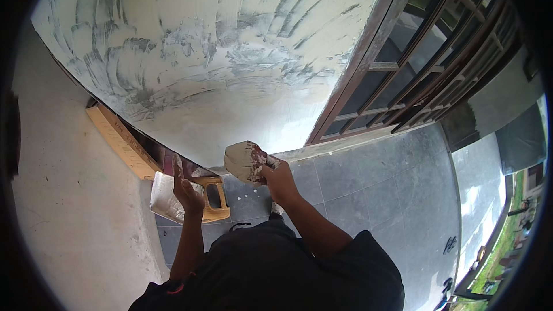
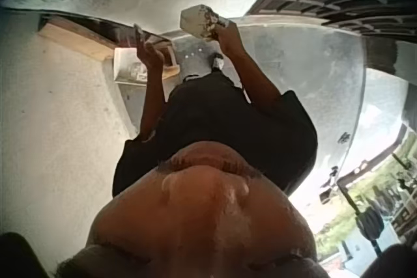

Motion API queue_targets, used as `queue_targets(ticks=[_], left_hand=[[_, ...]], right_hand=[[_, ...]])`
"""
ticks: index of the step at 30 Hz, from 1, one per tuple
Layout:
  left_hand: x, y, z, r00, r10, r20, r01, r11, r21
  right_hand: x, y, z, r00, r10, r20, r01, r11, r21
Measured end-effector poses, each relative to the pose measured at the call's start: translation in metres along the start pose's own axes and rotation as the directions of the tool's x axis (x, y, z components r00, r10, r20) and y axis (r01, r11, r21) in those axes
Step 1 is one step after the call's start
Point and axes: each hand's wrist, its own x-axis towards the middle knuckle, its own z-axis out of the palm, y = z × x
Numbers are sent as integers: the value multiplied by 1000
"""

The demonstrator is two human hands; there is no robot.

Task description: The person scoops plaster from a tray using a scraper and spreads it across the wall.

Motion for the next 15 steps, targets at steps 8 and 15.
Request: queue_targets(ticks=[8,15], left_hand=[[-63,-28,-131,999,-42,4,42,996,-81],[-117,-34,-226,982,-186,33,189,972,-137]], right_hand=[[-67,109,91,999,-13,-52,11,999,-37],[-113,182,161,997,40,-66,-32,992,120]])
